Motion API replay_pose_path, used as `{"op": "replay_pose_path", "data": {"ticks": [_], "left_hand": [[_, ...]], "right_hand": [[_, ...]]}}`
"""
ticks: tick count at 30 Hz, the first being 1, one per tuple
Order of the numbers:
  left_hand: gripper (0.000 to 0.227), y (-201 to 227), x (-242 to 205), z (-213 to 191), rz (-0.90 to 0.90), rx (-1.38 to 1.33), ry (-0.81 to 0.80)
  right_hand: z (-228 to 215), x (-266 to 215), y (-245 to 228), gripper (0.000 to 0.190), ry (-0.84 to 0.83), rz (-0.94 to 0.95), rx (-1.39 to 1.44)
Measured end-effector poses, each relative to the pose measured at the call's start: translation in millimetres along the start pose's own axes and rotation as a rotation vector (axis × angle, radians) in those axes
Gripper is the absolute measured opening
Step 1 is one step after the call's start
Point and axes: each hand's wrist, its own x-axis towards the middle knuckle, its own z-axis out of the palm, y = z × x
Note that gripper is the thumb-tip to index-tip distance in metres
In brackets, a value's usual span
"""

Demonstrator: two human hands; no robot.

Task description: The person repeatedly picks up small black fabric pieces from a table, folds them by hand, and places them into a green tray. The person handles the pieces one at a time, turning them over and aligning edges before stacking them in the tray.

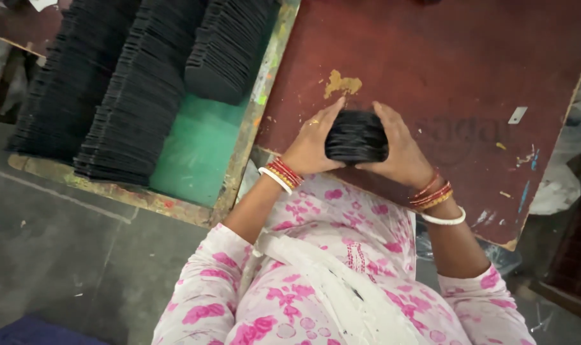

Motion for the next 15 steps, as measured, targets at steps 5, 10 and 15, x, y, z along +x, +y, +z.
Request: {"op": "replay_pose_path", "data": {"ticks": [5,10,15], "left_hand": [[0.135,-17.5,1.4,21.5,0.074,-0.011,0.071],[0.135,-14.8,9.9,27.7,-0.074,-0.049,0.125],[0.132,-3.1,4.5,20.5,0.018,-0.04,0.092]], "right_hand": [[19.1,-1.2,18.0,0.136,0.014,-0.005,0.419],[29.4,-0.5,13.6,0.136,0.117,0.01,0.144],[12.7,-6.8,0.4,0.132,0.101,0.046,-0.126]]}}
